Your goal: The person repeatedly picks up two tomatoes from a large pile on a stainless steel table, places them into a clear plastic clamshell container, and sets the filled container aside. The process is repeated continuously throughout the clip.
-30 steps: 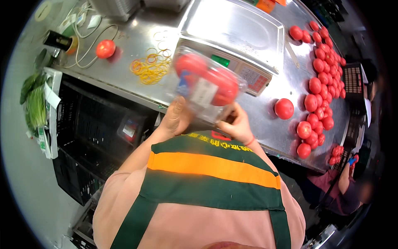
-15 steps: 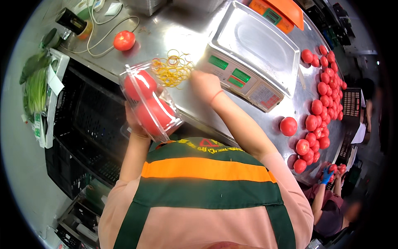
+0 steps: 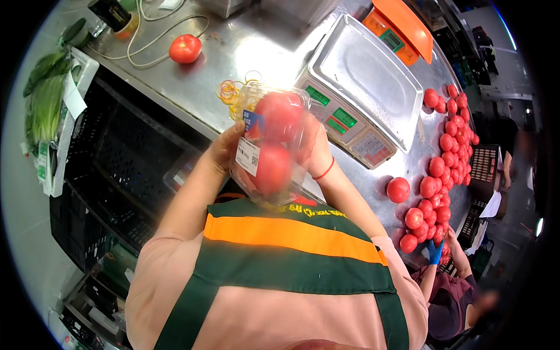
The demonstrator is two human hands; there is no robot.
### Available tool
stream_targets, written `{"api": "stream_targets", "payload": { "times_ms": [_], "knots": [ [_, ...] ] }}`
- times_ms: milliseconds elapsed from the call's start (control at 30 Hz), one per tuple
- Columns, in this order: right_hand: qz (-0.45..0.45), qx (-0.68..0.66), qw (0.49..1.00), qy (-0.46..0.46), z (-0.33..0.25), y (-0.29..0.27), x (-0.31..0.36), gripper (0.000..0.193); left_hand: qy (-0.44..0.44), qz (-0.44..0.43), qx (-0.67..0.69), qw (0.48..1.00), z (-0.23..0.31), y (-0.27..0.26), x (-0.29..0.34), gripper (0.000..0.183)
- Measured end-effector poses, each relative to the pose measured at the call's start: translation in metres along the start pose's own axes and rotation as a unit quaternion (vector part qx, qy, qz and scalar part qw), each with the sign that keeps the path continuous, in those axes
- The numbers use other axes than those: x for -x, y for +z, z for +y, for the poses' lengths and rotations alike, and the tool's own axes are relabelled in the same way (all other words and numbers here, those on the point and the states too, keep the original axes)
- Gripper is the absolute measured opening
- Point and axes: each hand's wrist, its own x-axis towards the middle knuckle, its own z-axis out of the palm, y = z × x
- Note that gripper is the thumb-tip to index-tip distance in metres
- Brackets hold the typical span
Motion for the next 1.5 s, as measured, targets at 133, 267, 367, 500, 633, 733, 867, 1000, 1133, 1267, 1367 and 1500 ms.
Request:
{"api": "stream_targets", "payload": {
  "times_ms": [133, 267, 367, 500, 633, 733, 867, 1000, 1133, 1267, 1367, 1500],
  "knots": [
    [0.002, -0.529, 0.788, 0.316, 0.013, -0.014, -0.007, 0.023, -0.029, 0.011, 0.008, 0.999, -0.004, 0.006, -0.005, 0.063],
    [0.027, -0.629, 0.748, 0.211, 0.029, -0.064, -0.048, 0.032, -0.063, -0.014, -0.004, 0.998, -0.004, 0.019, -0.004, 0.067],
    [-0.03, -0.475, 0.857, 0.2, 0.021, -0.078, -0.075, 0.033, -0.058, 0.015, -0.032, 0.998, -0.01, 0.007, 0.001, 0.073],
    [-0.137, -0.389, 0.881, 0.233, 0.004, -0.044, -0.048, 0.04, 0.077, 0.034, -0.055, 0.995, -0.01, 0.021, 0.01, 0.084],
    [-0.123, -0.406, 0.882, 0.206, 0.001, 0.002, -0.012, 0.047, 0.094, 0.059, -0.053, 0.992, -0.007, -0.001, 0.011, 0.079],
    [-0.053, -0.584, 0.77, 0.251, 0.02, 0.014, -0.006, 0.049, 0.084, 0.059, -0.044, 0.994, -0.007, -0.003, 0.017, 0.071],
    [-0.086, -0.667, 0.68, 0.294, 0.011, -0.04, -0.066, 0.066, 0.012, 0.06, -0.058, 0.996, -0.002, 0.026, 0.019, 0.059],
    [-0.403, -0.454, 0.757, 0.242, -0.019, -0.04, -0.121, 0.067, -0.153, 0.064, -0.104, 0.981, -0.021, 0.024, 0.003, 0.051],
    [-0.58, -0.062, 0.796, -0.161, -0.132, -0.104, -0.079, 0.063, -0.073, 0.064, 0.108, 0.989, -0.033, 0.009, 0.045, 0.048],
    [-0.454, -0.295, 0.826, -0.158, -0.069, -0.104, -0.03, 0.064, 0.067, 0.129, 0.077, 0.986, -0.023, 0.0, 0.067, 0.052],
    [-0.193, -0.343, 0.918, 0.051, -0.05, -0.079, 0.001, 0.062, 0.214, 0.101, -0.101, 0.966, 0.039, 0.003, 0.12, 0.054],
    [-0.256, -0.376, 0.875, 0.168, -0.012, -0.083, 0.023, 0.057, 0.237, 0.347, -0.283, 0.862, 0.095, -0.074, 0.281, 0.061]
  ]
}}
